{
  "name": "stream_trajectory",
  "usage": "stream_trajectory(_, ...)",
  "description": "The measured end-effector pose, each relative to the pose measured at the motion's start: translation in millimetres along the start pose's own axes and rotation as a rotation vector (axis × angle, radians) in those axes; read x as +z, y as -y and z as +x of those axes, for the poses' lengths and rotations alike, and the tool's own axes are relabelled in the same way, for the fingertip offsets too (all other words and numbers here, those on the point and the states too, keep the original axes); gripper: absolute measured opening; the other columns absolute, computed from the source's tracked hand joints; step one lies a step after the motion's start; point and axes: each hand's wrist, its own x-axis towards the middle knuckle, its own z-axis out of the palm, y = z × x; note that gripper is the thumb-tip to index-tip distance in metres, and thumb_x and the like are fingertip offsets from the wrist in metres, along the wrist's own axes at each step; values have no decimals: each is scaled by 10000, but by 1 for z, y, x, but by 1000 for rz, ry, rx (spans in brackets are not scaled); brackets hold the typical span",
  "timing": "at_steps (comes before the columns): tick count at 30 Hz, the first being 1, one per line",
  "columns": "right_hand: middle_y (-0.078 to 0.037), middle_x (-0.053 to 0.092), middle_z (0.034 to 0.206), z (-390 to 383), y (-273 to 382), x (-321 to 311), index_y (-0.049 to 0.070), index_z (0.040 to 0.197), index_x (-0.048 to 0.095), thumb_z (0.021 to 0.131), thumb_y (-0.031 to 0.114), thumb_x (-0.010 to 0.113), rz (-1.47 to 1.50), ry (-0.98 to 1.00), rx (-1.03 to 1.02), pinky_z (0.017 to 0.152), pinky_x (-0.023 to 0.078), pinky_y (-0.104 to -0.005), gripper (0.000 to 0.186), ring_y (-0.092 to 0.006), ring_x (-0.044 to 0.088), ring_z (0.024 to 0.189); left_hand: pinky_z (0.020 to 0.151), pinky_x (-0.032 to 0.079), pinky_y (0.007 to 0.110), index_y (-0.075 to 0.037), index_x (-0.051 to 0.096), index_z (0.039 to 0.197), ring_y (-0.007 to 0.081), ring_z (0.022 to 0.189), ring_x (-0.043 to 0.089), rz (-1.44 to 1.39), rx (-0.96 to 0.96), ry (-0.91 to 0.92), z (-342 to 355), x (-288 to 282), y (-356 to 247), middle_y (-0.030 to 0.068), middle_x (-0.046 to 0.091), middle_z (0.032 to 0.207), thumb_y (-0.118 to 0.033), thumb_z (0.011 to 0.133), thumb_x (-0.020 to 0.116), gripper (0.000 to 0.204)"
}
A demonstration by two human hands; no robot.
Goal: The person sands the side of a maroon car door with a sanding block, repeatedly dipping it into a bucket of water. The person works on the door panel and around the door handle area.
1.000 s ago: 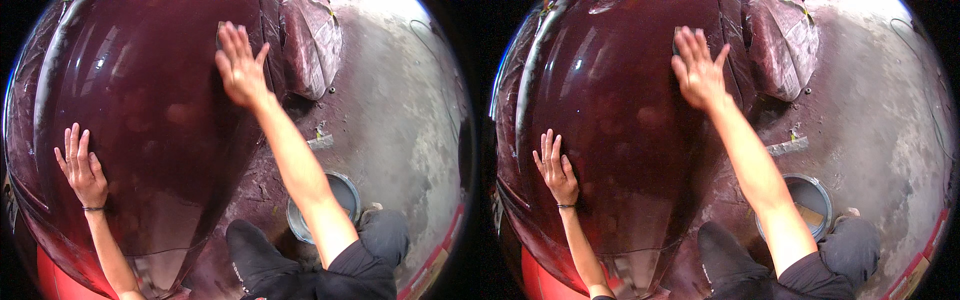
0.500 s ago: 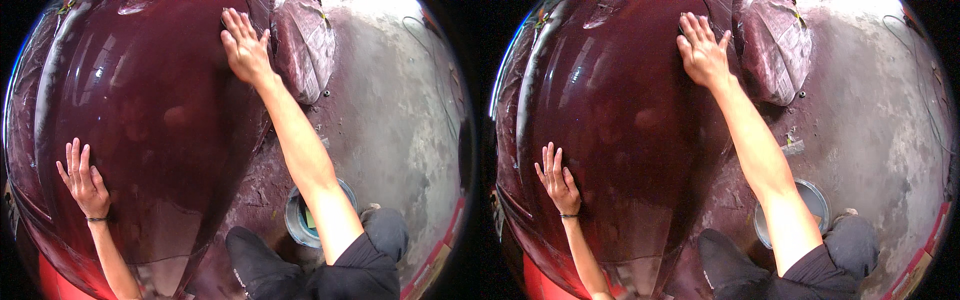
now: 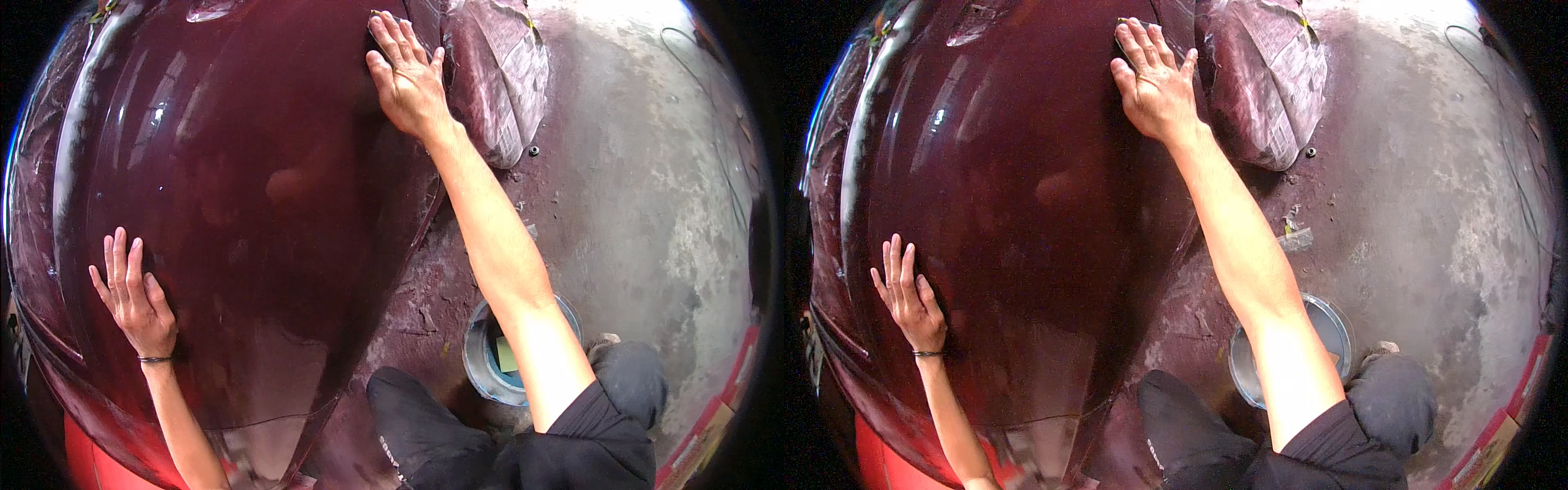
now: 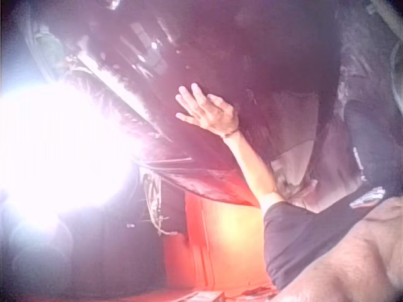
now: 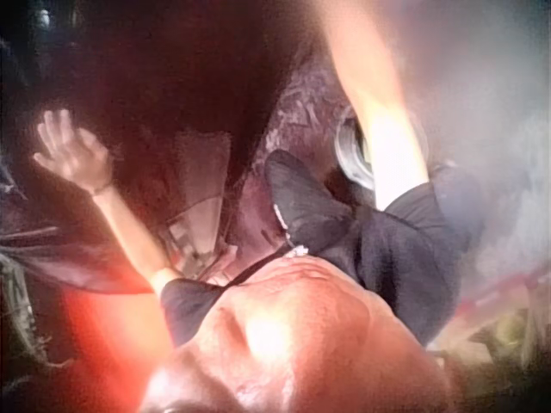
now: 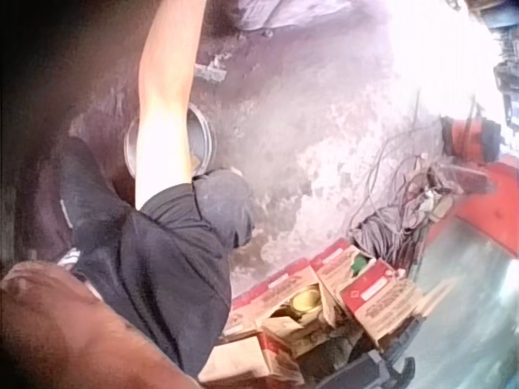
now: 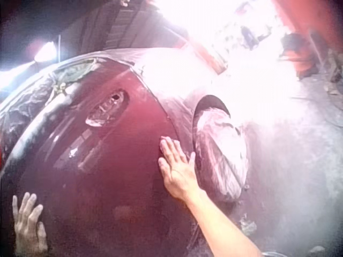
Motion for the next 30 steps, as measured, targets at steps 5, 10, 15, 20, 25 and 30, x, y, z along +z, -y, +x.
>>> stream_trajectory(5,-68,192,1931,-148,33,14,173,1840,266,1204,389,488,163,149,108,1322,34,-815,707,-320,106,1790,1433,142,579,-160,605,1622,293,1690,425,7,-26,-3,-3,-9,7,70,552,1760,-66,1091,502,549)
stream_trajectory(10,-103,182,1928,-89,22,11,155,1848,218,1218,411,437,48,49,17,1300,60,-853,715,-357,129,1782,1426,161,562,-153,595,1644,276,1696,417,-10,-19,-16,-3,-4,4,64,543,1769,-57,1115,502,545)
stream_trajectory(15,-124,178,1925,-32,68,19,96,1831,233,1244,464,341,82,62,210,1297,61,-862,702,-401,130,1773,1428,170,548,-175,662,1595,264,1670,462,-21,-71,-18,-3,-6,3,50,584,1736,-96,1128,527,493)
stream_trajectory(20,-175,122,1930,-180,200,38,81,1844,193,1171,361,512,170,212,-167,1326,-172,-725,795,-422,42,1784,1457,145,525,-286,686,1563,190,1668,452,-38,-120,-23,-10,-4,8,-43,586,1728,-116,1106,564,502)
stream_trajectory(25,-68,124,1941,-48,87,31,210,1841,258,1234,401,415,42,44,62,1285,12,-875,655,-341,61,1791,1443,159,534,-210,669,1586,231,1677,444,-51,-111,-20,-8,-8,6,6,576,1740,-115,1134,553,476)
stream_trajectory(30,-37,134,1942,-63,122,45,164,1843,240,1212,431,448,-154,59,-135,1306,-43,-842,716,-320,48,1793,1444,166,540,-229,665,1593,228,1674,447,-39,-124,-15,-12,-4,9,-5,575,1741,-123,1135,566,481)
